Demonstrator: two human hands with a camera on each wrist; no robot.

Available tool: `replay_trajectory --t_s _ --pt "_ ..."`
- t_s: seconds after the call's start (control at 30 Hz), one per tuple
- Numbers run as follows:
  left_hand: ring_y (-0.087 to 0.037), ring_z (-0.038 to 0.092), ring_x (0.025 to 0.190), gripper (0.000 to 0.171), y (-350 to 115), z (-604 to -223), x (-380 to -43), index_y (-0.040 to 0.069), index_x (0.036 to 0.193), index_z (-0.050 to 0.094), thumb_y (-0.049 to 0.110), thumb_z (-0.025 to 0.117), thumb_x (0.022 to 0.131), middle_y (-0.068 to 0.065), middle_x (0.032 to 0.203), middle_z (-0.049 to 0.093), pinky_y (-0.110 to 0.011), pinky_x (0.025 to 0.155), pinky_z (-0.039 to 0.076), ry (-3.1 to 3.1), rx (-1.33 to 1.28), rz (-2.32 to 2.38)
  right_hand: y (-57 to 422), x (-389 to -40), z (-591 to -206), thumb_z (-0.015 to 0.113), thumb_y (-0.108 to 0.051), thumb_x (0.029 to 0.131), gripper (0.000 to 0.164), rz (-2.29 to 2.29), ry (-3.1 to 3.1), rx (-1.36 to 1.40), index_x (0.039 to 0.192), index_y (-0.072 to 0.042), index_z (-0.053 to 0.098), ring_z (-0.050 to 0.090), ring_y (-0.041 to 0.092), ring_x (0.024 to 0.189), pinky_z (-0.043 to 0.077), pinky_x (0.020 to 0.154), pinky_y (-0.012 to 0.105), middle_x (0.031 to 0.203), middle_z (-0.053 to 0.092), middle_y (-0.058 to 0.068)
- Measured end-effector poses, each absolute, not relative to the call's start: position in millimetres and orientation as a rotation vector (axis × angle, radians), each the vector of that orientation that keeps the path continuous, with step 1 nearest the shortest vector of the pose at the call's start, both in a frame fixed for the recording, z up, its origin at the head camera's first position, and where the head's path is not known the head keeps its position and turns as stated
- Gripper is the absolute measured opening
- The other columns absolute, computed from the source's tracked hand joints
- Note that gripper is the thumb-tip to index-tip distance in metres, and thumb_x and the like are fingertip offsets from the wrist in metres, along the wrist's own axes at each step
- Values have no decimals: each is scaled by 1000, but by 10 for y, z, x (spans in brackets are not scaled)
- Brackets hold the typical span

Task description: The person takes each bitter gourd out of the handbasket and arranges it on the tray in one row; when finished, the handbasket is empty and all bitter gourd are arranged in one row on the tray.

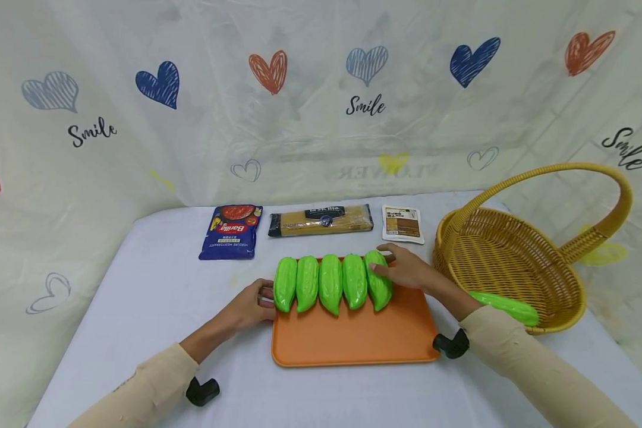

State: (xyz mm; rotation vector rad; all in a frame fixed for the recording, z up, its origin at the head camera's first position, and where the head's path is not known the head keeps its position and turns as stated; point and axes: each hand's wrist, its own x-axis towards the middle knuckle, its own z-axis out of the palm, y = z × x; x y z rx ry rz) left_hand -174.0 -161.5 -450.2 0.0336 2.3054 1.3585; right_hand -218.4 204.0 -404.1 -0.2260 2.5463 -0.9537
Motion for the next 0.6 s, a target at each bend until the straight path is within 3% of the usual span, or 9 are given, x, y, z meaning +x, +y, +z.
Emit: replay_trajectory --t_s 0.3,0.6 --pt "-22 62 106 71 -1619 -4506 -1725 0 142 45 9 78 80 -14 121 58 -35 90 59 2310 30 1364 2123 -2116 -3895 58 -43 100 72 -1015 2618 -236 154 -5 31 49 50 130 48 103 60 143 48 31" --pt "-22 63 106 71 -1608 -4515 -1738 1 143 45 7 77 80 -13 121 58 -34 87 60 2296 14 1380 2232 -2031 -3725 65 -34 98 65 -1210 2546 -439 150 -5 38 63 44 113 61 80 46 140 49 32"
